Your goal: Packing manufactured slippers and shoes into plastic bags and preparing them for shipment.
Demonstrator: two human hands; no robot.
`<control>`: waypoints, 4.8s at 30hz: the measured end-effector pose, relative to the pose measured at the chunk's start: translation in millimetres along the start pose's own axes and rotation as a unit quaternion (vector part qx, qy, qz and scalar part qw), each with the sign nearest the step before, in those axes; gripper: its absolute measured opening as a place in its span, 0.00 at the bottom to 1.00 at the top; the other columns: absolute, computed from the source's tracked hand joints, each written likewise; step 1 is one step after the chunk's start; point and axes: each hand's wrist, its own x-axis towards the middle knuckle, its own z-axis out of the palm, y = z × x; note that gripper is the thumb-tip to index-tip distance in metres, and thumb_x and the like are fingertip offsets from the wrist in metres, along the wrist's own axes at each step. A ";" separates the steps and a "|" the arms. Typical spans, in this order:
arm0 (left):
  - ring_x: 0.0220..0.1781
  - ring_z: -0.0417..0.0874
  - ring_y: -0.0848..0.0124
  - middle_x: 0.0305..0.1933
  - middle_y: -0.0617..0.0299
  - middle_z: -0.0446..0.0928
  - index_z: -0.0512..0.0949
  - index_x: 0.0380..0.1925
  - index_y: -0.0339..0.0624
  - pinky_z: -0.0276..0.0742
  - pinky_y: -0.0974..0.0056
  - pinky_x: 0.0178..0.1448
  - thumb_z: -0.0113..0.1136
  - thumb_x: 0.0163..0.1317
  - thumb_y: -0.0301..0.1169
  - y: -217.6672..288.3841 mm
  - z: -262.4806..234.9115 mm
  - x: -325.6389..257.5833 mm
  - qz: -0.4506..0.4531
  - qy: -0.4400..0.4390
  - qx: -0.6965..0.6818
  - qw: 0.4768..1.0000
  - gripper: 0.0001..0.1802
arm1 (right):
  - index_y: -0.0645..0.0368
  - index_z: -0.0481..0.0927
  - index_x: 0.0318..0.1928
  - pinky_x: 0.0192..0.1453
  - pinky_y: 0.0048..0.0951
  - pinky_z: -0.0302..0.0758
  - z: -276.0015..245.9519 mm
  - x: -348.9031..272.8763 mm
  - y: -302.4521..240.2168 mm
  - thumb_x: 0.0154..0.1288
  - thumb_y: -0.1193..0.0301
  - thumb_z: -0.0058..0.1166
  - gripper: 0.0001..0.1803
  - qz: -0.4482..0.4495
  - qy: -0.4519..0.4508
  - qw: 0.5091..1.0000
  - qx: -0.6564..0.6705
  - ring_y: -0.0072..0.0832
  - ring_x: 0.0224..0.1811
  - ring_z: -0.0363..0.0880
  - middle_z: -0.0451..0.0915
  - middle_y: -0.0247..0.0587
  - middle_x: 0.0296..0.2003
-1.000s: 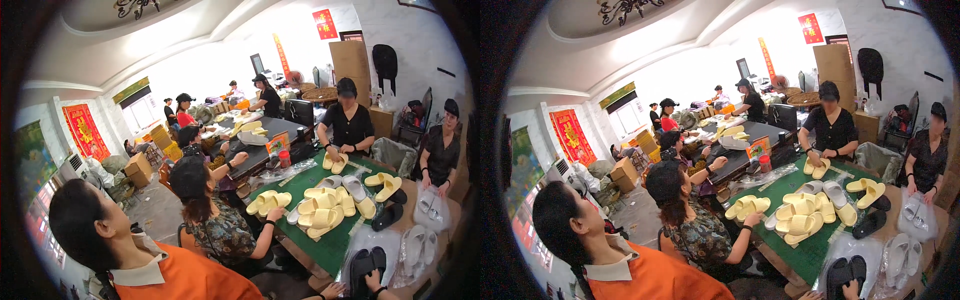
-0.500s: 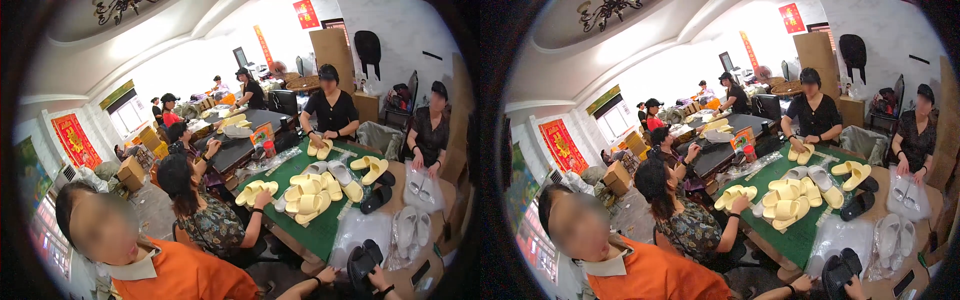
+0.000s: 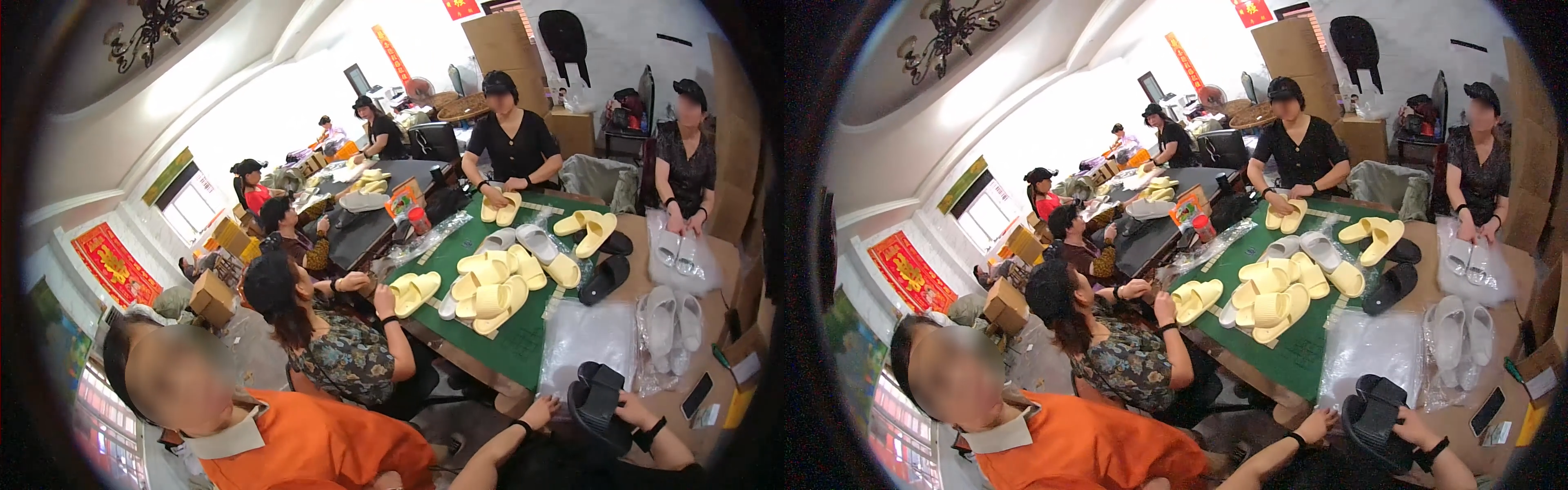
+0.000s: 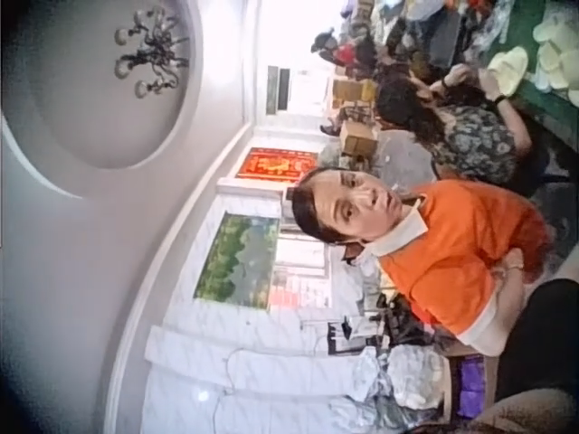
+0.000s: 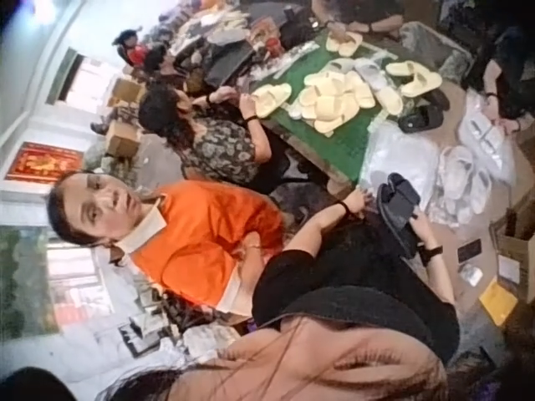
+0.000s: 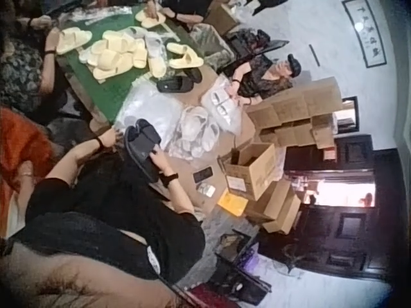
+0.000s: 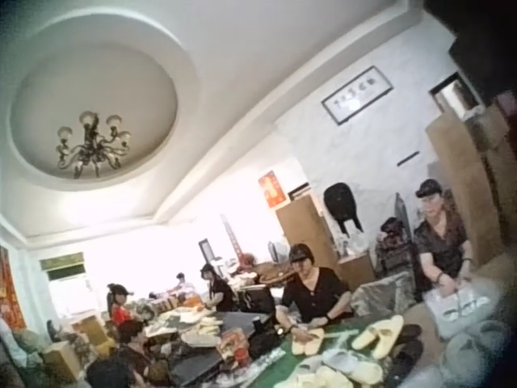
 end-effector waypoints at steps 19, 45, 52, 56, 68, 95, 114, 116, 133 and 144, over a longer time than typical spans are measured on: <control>0.38 0.74 0.53 0.32 0.53 0.73 0.72 0.35 0.42 0.70 0.55 0.42 0.44 0.54 0.28 -16.5 1.2 7.7 -0.043 0.146 -0.209 0.966 0.09 | 0.61 0.75 0.47 0.46 0.21 0.69 -11.4 -25.7 -41.3 0.57 0.73 0.49 0.16 0.172 -0.254 0.935 0.176 0.18 0.40 0.72 0.77 0.29 0.39; 0.28 0.81 0.69 0.25 0.55 0.78 0.74 0.27 0.35 0.73 0.67 0.32 0.53 0.57 0.32 -41.1 -80.0 53.7 -0.136 0.158 -0.461 0.862 0.10 | 0.61 0.74 0.47 0.57 0.27 0.62 -1.1 -23.5 -84.7 0.59 0.68 0.50 0.17 -0.025 -0.142 0.984 0.107 0.27 0.52 0.68 0.72 0.39 0.52; 0.30 0.79 0.57 0.28 0.53 0.77 0.76 0.27 0.43 0.72 0.59 0.32 0.54 0.55 0.33 1.3 -117.8 53.1 -0.117 0.283 -0.293 0.905 0.06 | 0.64 0.78 0.37 0.53 0.38 0.66 18.2 -37.2 -29.5 0.53 0.65 0.49 0.16 0.047 0.042 0.994 -0.094 0.48 0.46 0.70 0.73 0.53 0.43; 0.41 0.76 0.56 0.38 0.56 0.77 0.74 0.30 0.41 0.71 0.58 0.44 0.55 0.53 0.28 32.3 -125.0 47.8 -0.074 0.308 -0.295 0.902 0.05 | 0.65 0.78 0.29 0.47 0.42 0.67 23.1 -29.0 -50.9 0.52 0.63 0.49 0.15 0.143 0.155 0.960 -0.184 0.47 0.43 0.69 0.72 0.53 0.36; 0.58 0.65 0.56 0.50 0.58 0.71 0.74 0.35 0.42 0.52 0.47 0.63 0.53 0.55 0.29 68.6 -162.0 27.1 -0.040 0.296 -0.231 0.926 0.07 | 0.61 0.75 0.22 0.36 0.43 0.65 49.7 50.9 -59.6 0.48 0.62 0.52 0.13 -0.026 0.317 0.892 -0.321 0.43 0.37 0.69 0.72 0.50 0.29; 0.36 0.77 0.75 0.43 0.60 0.75 0.74 0.35 0.35 0.79 0.70 0.36 0.53 0.60 0.30 35.9 -243.7 36.0 -0.080 0.282 -0.654 0.697 0.08 | 0.62 0.69 0.44 0.47 0.33 0.71 36.6 -61.1 -48.5 0.55 0.64 0.55 0.19 0.265 0.285 0.805 0.448 0.38 0.40 0.74 0.71 0.44 0.43; 0.39 0.73 0.49 0.36 0.45 0.72 0.67 0.41 0.40 0.69 0.53 0.39 0.47 0.59 0.31 100.4 -241.2 8.5 -0.044 0.168 -0.361 0.916 0.11 | 0.59 0.68 0.39 0.30 0.27 0.75 0.4 17.9 -125.7 0.59 0.71 0.47 0.08 0.167 0.112 0.820 0.536 0.27 0.28 0.75 0.73 0.38 0.29; 0.40 0.73 0.50 0.39 0.46 0.72 0.67 0.43 0.40 0.70 0.54 0.41 0.47 0.58 0.30 103.2 -234.2 5.9 -0.037 0.216 -0.354 0.909 0.13 | 0.60 0.70 0.37 0.30 0.26 0.75 -7.0 28.1 -135.5 0.58 0.73 0.46 0.06 0.174 0.105 0.836 0.510 0.29 0.29 0.77 0.75 0.40 0.29; 0.50 0.72 0.57 0.51 0.53 0.70 0.72 0.44 0.41 0.67 0.59 0.53 0.51 0.58 0.28 64.6 -199.2 -21.3 -0.062 0.244 -0.421 0.872 0.13 | 0.59 0.66 0.52 0.45 0.21 0.68 -140.6 67.8 -32.3 0.65 0.65 0.45 0.18 -0.164 0.429 0.784 0.419 0.18 0.42 0.70 0.71 0.34 0.44; 0.37 0.77 0.62 0.37 0.54 0.76 0.74 0.38 0.36 0.72 0.65 0.40 0.51 0.60 0.30 38.7 -170.2 -44.1 -0.144 0.230 -0.481 0.833 0.10 | 0.58 0.70 0.43 0.49 0.30 0.69 -103.4 73.9 154.6 0.59 0.67 0.43 0.13 0.090 0.488 0.597 0.630 0.32 0.45 0.71 0.73 0.38 0.42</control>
